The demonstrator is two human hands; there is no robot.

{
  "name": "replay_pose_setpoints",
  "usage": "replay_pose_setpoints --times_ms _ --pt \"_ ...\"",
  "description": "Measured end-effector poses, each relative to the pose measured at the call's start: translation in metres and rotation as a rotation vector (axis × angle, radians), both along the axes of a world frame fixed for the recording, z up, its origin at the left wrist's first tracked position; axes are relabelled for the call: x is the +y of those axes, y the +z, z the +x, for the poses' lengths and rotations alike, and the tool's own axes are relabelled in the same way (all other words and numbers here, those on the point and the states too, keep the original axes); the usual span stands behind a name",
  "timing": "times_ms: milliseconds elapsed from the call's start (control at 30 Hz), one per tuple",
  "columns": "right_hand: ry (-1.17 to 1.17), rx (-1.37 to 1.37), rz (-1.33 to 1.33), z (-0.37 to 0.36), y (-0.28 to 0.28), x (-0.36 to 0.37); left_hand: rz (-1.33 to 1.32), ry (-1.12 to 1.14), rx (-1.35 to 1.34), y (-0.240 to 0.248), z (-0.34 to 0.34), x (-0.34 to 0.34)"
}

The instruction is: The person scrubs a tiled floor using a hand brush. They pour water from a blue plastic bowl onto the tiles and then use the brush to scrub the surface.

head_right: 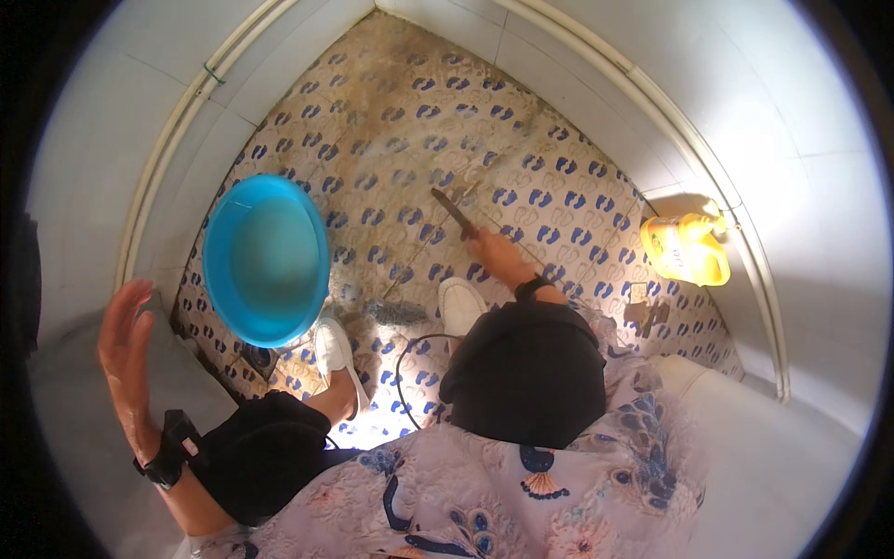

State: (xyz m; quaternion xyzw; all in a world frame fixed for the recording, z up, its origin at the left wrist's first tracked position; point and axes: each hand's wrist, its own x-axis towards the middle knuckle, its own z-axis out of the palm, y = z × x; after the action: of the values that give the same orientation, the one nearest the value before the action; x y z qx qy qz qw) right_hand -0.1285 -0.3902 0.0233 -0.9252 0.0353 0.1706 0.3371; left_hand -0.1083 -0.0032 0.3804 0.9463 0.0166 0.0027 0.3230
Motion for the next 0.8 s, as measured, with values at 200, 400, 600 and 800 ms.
replay_pose_setpoints --times_ms 200,400,600,800 --pt "-0.191 -0.056 -0.155 0.029 -0.022 -0.087 0.03 -0.089 0.033 -0.001 -0.006 -0.001" --pt "-0.018 0.105 -0.164 -0.005 -0.019 -0.003 0.012 0.019 0.007 -0.005 0.0 0.0" --pt "-0.231 -0.125 -0.091 0.013 -0.016 -0.061 0.043 -0.132 0.073 -0.003 0.0 -0.001" --pt "-0.04 0.088 -0.089 -0.01 -0.011 0.024 0.003 0.01 -0.003 0.002 -0.004 0.006"
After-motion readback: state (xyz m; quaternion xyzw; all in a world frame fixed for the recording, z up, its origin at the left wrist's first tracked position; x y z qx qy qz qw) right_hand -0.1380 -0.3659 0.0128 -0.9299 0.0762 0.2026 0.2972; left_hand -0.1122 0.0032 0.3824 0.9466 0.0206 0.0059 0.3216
